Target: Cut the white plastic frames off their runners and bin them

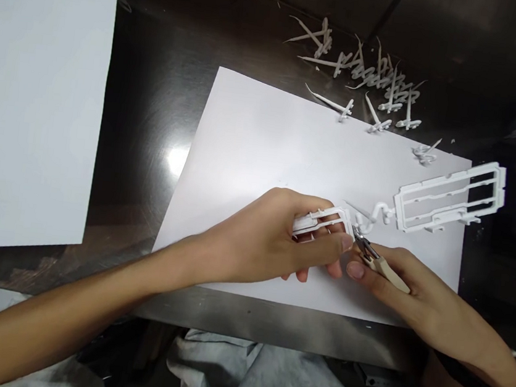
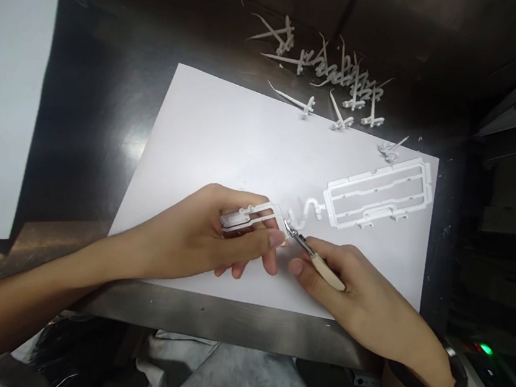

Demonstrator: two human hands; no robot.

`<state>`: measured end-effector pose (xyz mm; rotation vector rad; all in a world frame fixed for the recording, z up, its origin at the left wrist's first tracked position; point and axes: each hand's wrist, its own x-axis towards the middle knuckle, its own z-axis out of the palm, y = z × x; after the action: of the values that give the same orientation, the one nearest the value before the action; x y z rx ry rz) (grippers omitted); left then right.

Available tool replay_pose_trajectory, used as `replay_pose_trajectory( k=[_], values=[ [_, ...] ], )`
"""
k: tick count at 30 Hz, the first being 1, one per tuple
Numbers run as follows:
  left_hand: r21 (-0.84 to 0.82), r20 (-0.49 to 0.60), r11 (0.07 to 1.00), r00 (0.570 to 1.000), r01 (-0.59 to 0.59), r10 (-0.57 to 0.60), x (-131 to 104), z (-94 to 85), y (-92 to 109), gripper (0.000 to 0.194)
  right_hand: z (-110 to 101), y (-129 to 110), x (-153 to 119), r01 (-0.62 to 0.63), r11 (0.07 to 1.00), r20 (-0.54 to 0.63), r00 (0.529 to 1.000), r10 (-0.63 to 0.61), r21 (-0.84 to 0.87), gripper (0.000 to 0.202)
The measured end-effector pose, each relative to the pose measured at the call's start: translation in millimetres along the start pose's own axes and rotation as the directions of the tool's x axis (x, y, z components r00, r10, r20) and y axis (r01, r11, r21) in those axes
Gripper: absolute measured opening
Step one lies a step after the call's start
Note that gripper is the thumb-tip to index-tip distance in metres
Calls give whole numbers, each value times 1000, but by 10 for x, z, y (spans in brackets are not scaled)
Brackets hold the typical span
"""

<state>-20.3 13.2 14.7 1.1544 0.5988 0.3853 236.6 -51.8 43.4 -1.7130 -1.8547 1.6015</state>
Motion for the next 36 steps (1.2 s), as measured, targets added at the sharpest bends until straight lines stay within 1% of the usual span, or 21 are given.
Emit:
replay_pose_trajectory(
  k=[3, 6, 8, 10, 12, 14, 16, 19, 24, 26, 28, 30, 33, 36],
  values=[
    [30, -21, 999, 999, -40, 41, 16, -7, -32, 19, 56, 74, 4, -3, 996, -58, 998, -3, -89, 38],
    [147, -61, 982, 990, -119, 129, 22, -36, -47, 15, 100, 119, 17, 37, 978, -155, 985, -71, -208, 31],
    [254, -55, 951, 979, -178, 198, 20, -65, -42, 13, 117, 138, 31, 72, 949, -247, 957, -152, -306, 27],
    [338, -12, 914, 970, -224, 243, 16, -85, -33, 16, 120, 155, 48, 101, 918, -308, 923, -230, -383, 19],
    [391, 14, 884, 962, -256, 272, 9, -80, -34, 21, 111, 167, 64, 126, 898, -307, 912, -272, -421, 10],
    [423, -2, 866, 956, -266, 295, 2, -50, -48, 24, 97, 175, 70, 144, 890, -279, 917, -284, -433, 7],
    [445, -25, 856, 952, -263, 305, -2, -14, -66, 25, 89, 177, 65, 144, 889, -265, 923, -279, -435, 8],
    [467, -30, 845, 950, -262, 311, 3, 6, -76, 28, 96, 176, 52, 131, 892, -296, 914, -277, -432, 10],
    [468, -11, 840, 949, -274, 315, 27, -50, -43, 26, 115, 171, 66, 137, 868, -337, 884, -325, -477, 18],
    [462, -6, 844, 950, -273, 311, 31, -65, -39, 25, 114, 171, 73, 133, 859, -342, 879, -333, -494, 23],
    [456, 7, 847, 953, -274, 304, 30, -68, -46, 26, 110, 174, 69, 130, 854, -333, 883, -330, -503, 25],
    [448, 24, 851, 956, -273, 294, 26, -57, -58, 28, 104, 181, 56, 127, 858, -317, 894, -316, -498, 17],
    [438, 12, 858, 956, -268, 292, 17, -28, -66, 29, 97, 200, 35, 121, 872, -293, 912, -287, -475, 8],
    [431, 1, 864, 958, -260, 287, 12, -9, -56, 29, 90, 223, 26, 107, 882, -280, 925, -258, -460, 9]
  ],
)
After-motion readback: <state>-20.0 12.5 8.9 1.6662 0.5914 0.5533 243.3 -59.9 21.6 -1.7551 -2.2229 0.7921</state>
